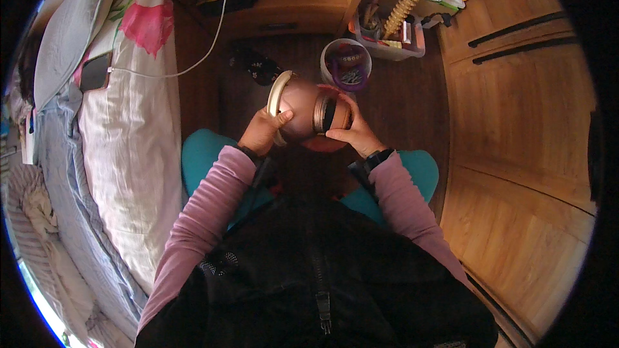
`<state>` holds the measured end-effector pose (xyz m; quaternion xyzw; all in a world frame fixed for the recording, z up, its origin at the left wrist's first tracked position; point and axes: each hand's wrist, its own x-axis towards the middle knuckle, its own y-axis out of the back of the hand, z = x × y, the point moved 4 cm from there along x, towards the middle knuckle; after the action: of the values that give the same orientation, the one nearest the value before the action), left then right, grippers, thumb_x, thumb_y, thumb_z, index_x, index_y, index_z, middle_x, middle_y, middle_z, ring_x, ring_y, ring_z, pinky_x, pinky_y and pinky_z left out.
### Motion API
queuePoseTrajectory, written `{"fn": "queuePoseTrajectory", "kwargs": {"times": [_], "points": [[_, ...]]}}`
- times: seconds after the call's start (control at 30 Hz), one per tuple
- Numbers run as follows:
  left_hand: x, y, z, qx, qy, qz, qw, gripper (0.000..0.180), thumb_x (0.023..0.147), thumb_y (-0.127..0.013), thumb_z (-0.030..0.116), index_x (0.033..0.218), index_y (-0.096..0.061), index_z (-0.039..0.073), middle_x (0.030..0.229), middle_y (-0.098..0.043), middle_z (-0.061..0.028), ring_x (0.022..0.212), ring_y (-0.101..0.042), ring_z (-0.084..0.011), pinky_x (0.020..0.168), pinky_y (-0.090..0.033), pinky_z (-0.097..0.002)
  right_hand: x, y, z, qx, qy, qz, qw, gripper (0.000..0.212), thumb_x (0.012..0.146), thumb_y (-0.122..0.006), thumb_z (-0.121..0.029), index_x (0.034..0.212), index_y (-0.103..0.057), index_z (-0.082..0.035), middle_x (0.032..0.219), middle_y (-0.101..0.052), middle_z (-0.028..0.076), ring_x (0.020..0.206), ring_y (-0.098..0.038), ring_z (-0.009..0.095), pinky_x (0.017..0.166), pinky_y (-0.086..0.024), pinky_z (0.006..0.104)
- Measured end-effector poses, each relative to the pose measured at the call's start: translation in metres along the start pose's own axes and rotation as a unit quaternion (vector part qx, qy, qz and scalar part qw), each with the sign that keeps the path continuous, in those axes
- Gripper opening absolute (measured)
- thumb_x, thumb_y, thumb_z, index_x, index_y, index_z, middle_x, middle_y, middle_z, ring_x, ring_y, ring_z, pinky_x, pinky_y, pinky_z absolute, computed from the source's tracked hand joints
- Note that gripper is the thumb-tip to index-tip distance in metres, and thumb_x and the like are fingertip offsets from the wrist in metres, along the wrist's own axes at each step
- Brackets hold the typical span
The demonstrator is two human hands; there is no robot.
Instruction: The person walks from the kitchen to the bedroom, picks up a small container, and sits on the floor. They open the container, remove the lid, and then reattach it, completing the assembly.
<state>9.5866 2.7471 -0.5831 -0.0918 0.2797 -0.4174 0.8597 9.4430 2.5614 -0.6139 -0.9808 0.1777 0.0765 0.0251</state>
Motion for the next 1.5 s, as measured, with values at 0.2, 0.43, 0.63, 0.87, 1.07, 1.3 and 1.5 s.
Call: {"fn": "queuePoseTrajectory", "kwargs": {"times": [0.2, 0.43, 0.63, 0.87, 1.07, 1.3, 1.5], "points": [[0.001, 0.0, -0.003, 0.037, 0.019, 0.012, 0.999, 0.031, 0.085, -0.069, 0.022, 0.108, -0.059, 0.004, 0.094, -0.062, -0.003, 0.083, -0.057, -0.0138, 0.075, -0.047, -0.0295, -0.003, 0.008, -0.01, 0.003, -0.047, 0.026, 0.999, 0.091, 0.064, -0.082, -0.019, 0.139, -0.033, -0.008, 0.138, -0.036, 0.015, 0.132, -0.033, 0.029, 0.111, -0.024, 0.0411], [-0.001, -0.024, 0.006, 0.337, -0.072, 0.01, 0.939, 0.034, 0.081, -0.072, 0.022, 0.102, -0.061, -0.003, 0.089, -0.067, -0.0152, 0.082, -0.064, -0.0228, 0.075, -0.049, -0.0342, -0.008, 0.011, -0.032, -0.359, 0.021, 0.113, 0.926, 0.099, 0.058, -0.085, -0.024, 0.141, -0.033, -0.01, 0.13, -0.044, 0.02, 0.118, -0.044, 0.037, 0.101, -0.035, 0.0459], [-0.002, -0.042, 0.015, 0.443, -0.16, 0.006, 0.882, 0.028, 0.079, -0.072, 0.024, 0.094, -0.063, 0.001, 0.082, -0.064, -0.0207, 0.08, -0.062, -0.0389, 0.071, -0.049, -0.0411, -0.014, 0.001, -0.062, -0.486, 0.113, 0.126, 0.857, 0.094, 0.053, -0.086, -0.026, 0.136, -0.045, -0.011, 0.121, -0.05, 0.017, 0.111, -0.046, 0.037, 0.096, -0.036, 0.0455], [-0.005, -0.046, 0.019, 0.469, -0.182, 0.004, 0.864, 0.026, 0.08, -0.071, 0.023, 0.092, -0.062, 0.002, 0.081, -0.064, -0.0207, 0.08, -0.063, -0.0391, 0.07, -0.049, -0.0428, -0.019, -0.002, -0.068, -0.477, 0.127, 0.159, 0.855, 0.094, 0.053, -0.086, -0.026, 0.137, -0.046, -0.013, 0.12, -0.049, 0.017, 0.108, -0.046, 0.036, 0.093, -0.038, 0.0463], [-0.006, -0.045, 0.019, 0.464, -0.184, 0.003, 0.866, 0.026, 0.08, -0.071, 0.023, 0.09, -0.062, 0.001, 0.081, -0.064, -0.0209, 0.08, -0.062, -0.04, 0.069, -0.049, -0.0429, -0.016, -0.003, -0.059, -0.465, 0.117, 0.153, 0.864, 0.093, 0.055, -0.086, -0.026, 0.137, -0.045, -0.014, 0.12, -0.05, 0.016, 0.109, -0.047, 0.038, 0.094, -0.04, 0.0443], [-0.008, -0.029, 0.022, 0.392, -0.101, 0.023, 0.914, 0.03, 0.083, -0.072, 0.021, 0.1, -0.062, -0.002, 0.082, -0.066, -0.0158, 0.075, -0.063, -0.0225, 0.07, -0.05, -0.0354, -0.015, 0.017, -0.059, 0.001, 0.026, 0.144, 0.989, 0.083, 0.072, -0.076, -0.021, 0.143, -0.035, -0.006, 0.135, -0.047, 0.012, 0.127, -0.043, 0.026, 0.105, -0.034, 0.0366], [-0.012, -0.008, 0.027, 0.221, -0.068, 0.028, 0.973, 0.032, 0.085, -0.071, 0.018, 0.109, -0.061, -0.001, 0.096, -0.066, -0.005, 0.087, -0.059, -0.0137, 0.076, -0.048, -0.0306, -0.017, 0.024, -0.074, 0.295, 0.065, 0.069, 0.951, 0.067, 0.087, -0.055, -0.033, 0.144, -0.033, -0.006, 0.14, -0.044, 0.007, 0.129, -0.042, 0.022, 0.109, -0.03, 0.0393]]}}
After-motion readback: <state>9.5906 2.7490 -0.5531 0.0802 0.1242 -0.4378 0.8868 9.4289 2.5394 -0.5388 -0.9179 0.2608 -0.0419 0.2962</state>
